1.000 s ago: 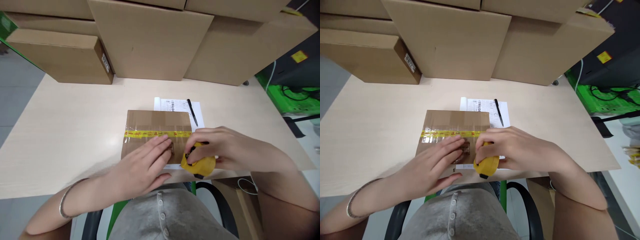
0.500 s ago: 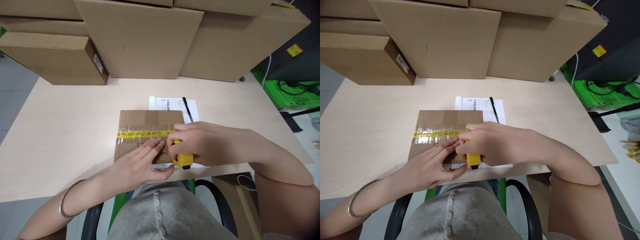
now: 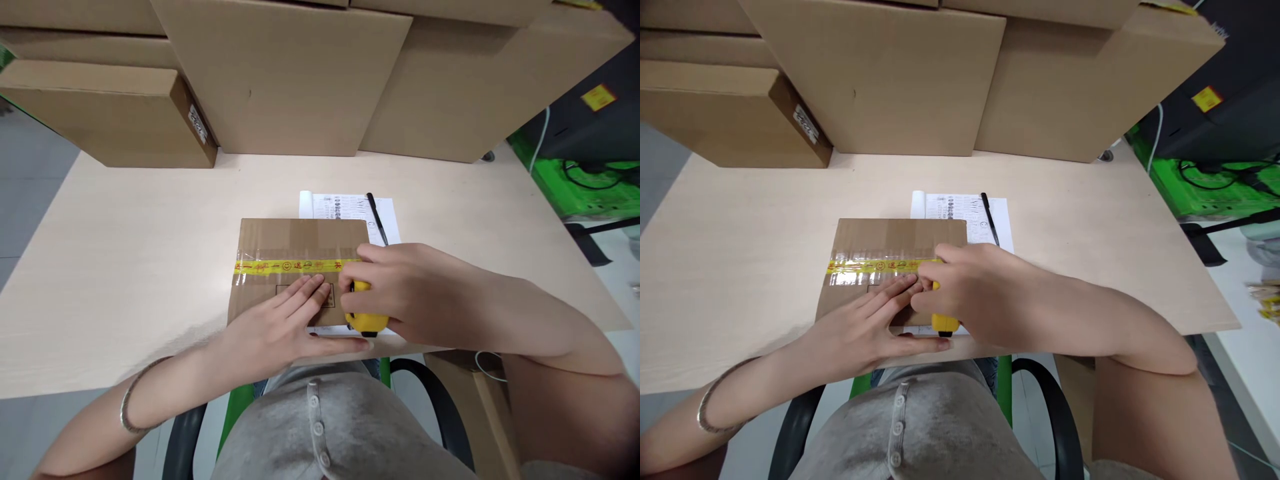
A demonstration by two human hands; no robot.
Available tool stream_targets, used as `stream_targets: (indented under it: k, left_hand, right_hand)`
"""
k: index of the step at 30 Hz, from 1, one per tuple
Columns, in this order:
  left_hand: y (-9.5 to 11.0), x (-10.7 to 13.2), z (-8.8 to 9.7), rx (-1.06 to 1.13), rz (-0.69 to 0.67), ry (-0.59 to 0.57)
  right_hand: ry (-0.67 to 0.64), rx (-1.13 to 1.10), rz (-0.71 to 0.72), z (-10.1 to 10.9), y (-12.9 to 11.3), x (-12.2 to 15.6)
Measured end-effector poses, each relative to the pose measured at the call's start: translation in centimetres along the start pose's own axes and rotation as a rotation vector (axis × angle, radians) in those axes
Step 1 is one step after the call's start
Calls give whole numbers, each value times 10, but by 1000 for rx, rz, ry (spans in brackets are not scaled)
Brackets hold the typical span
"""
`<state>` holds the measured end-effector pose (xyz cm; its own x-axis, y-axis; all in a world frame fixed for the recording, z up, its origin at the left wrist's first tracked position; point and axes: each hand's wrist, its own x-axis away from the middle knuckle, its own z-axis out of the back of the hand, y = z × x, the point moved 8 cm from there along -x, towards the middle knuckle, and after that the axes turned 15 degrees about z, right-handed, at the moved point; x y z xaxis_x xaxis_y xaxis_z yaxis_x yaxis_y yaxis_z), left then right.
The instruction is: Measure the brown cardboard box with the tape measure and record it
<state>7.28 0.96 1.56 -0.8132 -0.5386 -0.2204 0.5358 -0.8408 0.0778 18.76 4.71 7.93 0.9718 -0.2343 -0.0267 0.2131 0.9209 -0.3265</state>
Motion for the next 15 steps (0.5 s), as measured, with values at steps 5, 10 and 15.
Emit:
stream_targets:
  k: [5,10,15]
  left_hand:
    - [1,1,-2,30,-13,-44]
    - [2,0,-5,14,-2,-98]
    - [2,0,-6,18,-2,-96]
  right_hand:
    - [8,64,37,-2,6,1]
    - [-42,125,-47,22,46,-6]
    - [54,187,-129,59,106,-18]
